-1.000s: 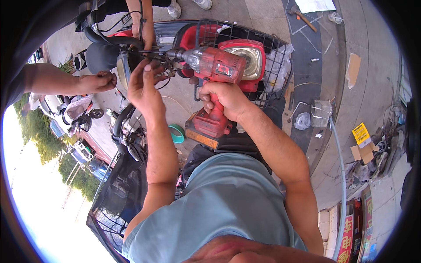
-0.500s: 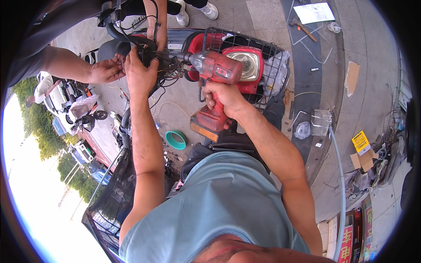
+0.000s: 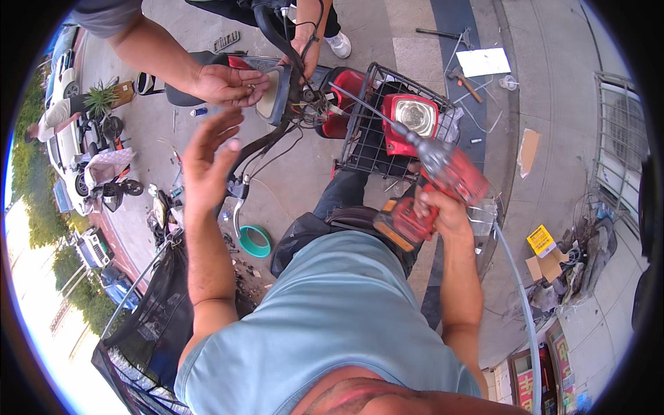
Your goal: The person uses a cordless impact driver to remove and install screws on the front fairing and handlebar area of a red scooter. They work alongside another person who assists with holding parts and adjusting the handlebars.
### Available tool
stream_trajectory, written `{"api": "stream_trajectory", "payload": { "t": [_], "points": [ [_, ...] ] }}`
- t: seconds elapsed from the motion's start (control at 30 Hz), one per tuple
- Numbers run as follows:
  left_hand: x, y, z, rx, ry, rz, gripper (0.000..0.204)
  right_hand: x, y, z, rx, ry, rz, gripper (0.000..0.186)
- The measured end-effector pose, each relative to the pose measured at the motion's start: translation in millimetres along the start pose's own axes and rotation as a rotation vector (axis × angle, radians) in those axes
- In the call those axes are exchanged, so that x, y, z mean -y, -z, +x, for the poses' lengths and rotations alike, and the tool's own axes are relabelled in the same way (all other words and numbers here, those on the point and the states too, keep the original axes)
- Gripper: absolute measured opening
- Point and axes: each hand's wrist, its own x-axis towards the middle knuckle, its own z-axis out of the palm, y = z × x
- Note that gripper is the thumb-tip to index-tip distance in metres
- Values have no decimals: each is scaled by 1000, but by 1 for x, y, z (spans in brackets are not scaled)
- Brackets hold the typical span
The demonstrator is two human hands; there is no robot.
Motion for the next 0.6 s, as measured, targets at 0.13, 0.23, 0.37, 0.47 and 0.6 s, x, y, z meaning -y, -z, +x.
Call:
{"api": "stream_trajectory", "payload": {
  "t": [0.13, 0.23, 0.37, 0.47, 0.6],
  "points": [
    [46, 89, 3, -126, -16, -420, 47, -14, 2, -70, -141, 101, -90, 61],
    [116, 143, -3, -314, 154, -866, 40, -28, -12, -99, -201, 157, -139, 64],
    [201, 148, 5, -470, 534, -946, 39, -61, -33, -111, -219, 192, -162, 64],
    [250, 134, 18, -345, 634, -967, 41, -90, -56, -117, -259, 207, -198, 64],
    [300, 116, 32, -219, 723, -941, 44, -137, -62, -137, -327, 341, -358, 66]
  ]
}}
